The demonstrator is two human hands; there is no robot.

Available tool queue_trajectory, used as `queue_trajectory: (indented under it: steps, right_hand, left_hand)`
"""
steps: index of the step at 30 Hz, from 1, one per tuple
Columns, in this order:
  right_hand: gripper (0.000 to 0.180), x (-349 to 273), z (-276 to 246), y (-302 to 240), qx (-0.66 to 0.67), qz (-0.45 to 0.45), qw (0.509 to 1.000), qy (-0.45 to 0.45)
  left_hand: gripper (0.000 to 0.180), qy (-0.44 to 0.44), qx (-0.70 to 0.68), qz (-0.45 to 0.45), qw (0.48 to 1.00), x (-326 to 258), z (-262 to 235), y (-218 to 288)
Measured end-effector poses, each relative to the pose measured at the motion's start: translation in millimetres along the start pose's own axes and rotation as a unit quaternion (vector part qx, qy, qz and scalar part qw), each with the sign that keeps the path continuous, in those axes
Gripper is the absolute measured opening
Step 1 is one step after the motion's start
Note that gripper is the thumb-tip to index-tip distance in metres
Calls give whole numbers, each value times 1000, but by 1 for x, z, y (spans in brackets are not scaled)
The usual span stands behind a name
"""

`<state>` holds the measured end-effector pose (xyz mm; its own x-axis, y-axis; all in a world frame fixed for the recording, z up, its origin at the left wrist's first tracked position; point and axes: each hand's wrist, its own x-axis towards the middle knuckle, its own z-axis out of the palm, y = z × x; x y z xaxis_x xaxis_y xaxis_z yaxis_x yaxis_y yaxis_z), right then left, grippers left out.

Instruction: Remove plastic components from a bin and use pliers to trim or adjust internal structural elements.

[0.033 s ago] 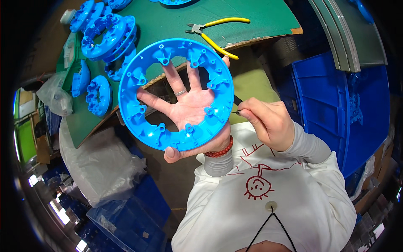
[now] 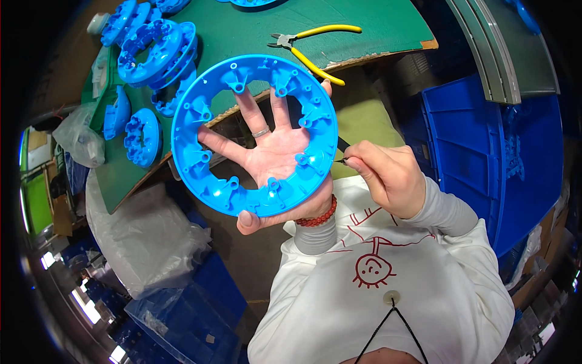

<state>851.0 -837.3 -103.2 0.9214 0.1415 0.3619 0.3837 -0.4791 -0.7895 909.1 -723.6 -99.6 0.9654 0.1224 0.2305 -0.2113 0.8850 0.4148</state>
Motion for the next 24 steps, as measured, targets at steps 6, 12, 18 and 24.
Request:
queue_trajectory:
  steps: [6, 12, 18, 24]
  right_hand:
    - [3, -1, 0, -1, -11, -9, 999, 29]
    - [10, -4, 0, -11, -143, 15, 990, 0]
    - [11, 4, -2, 4, 97, 133, 985, -50]
    - [28, 1, -10, 17, 404, 254, 874, -92]
  left_hand:
    - [97, 32, 40, -12, 999, -2, 1, -2]
    - [99, 32, 44, -8, 998, -5, 3, -4]
    - [87, 31, 5, -28, 999, 1, -12, -15]
    - [87, 36, 3, -48, 998, 6, -17, -13]
